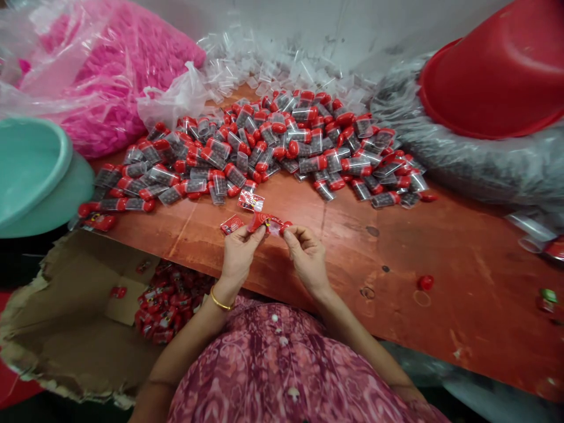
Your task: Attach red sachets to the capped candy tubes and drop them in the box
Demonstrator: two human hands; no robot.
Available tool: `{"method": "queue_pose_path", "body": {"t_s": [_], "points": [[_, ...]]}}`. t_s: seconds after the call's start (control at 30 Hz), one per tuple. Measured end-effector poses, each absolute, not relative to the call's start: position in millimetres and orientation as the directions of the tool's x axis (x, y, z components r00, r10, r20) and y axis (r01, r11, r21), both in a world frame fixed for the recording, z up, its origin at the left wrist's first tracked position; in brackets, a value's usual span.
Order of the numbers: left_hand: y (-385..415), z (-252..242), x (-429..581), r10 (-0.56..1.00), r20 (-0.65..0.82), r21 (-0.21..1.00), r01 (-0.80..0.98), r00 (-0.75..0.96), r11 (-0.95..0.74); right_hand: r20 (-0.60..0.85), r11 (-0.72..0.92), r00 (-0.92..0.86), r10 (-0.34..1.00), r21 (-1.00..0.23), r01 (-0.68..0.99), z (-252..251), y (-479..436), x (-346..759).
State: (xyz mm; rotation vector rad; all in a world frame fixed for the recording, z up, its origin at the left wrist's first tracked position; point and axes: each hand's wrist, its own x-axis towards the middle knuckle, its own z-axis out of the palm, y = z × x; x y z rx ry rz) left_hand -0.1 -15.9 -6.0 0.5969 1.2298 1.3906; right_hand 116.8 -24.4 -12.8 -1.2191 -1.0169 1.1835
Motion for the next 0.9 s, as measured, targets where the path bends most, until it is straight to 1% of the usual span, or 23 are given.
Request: {"method": "queue_pose_path", "body": {"t_s": [0.1, 0.2, 0.27, 0.33, 0.4, 0.43, 0.47, 0.5, 0.57, 0.63, 0.67, 0.7, 0.77, 0.9], "points": [[-16.1, -7.3, 0.4, 0.934, -0.268, 0.909, -0.383, -0.237, 0.164, -0.103, -0.094, 0.065, 0.993, -0.987, -0.127, -12.6, -23.3, 116.7], [-17.5, -11.0, 1.3, 0.943, -0.243, 0.923, -0.352, -0.228, 0.153, -0.221, -0.218, -0.009, 0.975, -0.953, -0.211, -12.9, -21.1, 114.9], [-18.7, -14.7, 1.2, 0.947, -0.224, 0.938, -0.314, -0.232, 0.145, -0.347, -0.355, -0.084, 0.934, -0.88, -0.314, -12.2, -19.0, 113.8], [-19.7, -18.1, 0.4, 0.949, -0.207, 0.949, -0.284, -0.237, 0.136, -0.466, -0.496, -0.176, 0.867, -0.772, -0.397, -10.5, -17.1, 113.1], [-20.3, -19.7, -0.1, 0.951, -0.197, 0.953, -0.272, -0.237, 0.13, -0.544, -0.594, -0.249, 0.801, -0.675, -0.437, -9.0, -16.3, 112.1], [-20.5, -19.5, 0.0, 0.952, -0.199, 0.953, -0.274, -0.235, 0.131, -0.56, -0.612, -0.261, 0.786, -0.65, -0.45, -8.8, -16.6, 111.2], [-20.6, -18.8, 0.3, 0.95, -0.207, 0.949, -0.283, -0.232, 0.138, -0.556, -0.601, -0.248, 0.793, -0.65, -0.465, -9.2, -17.5, 109.9], [-20.6, -17.6, 0.8, 0.947, -0.225, 0.942, -0.301, -0.228, 0.151, -0.53, -0.559, -0.209, 0.822, -0.677, -0.479, -10.1, -18.9, 108.3], [-20.5, -14.6, 2.1, 0.936, -0.279, 0.914, -0.36, -0.216, 0.189, -0.41, -0.389, -0.059, 0.91, -0.799, -0.458, -13.6, -23.2, 104.6], [-20.4, -11.9, 3.2, 0.92, -0.34, 0.873, -0.429, -0.196, 0.232, -0.223, -0.172, 0.113, 0.968, -0.923, -0.343, -17.8, -27.8, 101.5], [-20.3, -10.8, 3.5, 0.914, -0.362, 0.856, -0.453, -0.184, 0.248, -0.142, -0.093, 0.164, 0.976, -0.957, -0.276, -19.5, -29.6, 100.5], [-20.3, -9.9, 3.6, 0.91, -0.376, 0.844, -0.469, -0.174, 0.259, -0.092, -0.048, 0.188, 0.978, -0.973, -0.227, -20.7, -31.0, 100.0], [-20.1, -8.9, 3.5, 0.907, -0.387, 0.837, -0.476, -0.169, 0.269, -0.086, -0.05, 0.168, 0.982, -0.976, -0.21, -21.4, -32.0, 100.4], [-20.6, -9.0, 3.1, 0.913, -0.358, 0.865, -0.437, -0.194, 0.247, -0.207, -0.183, 0.044, 0.977, -0.931, -0.315, -19.4, -29.4, 103.8]]}}
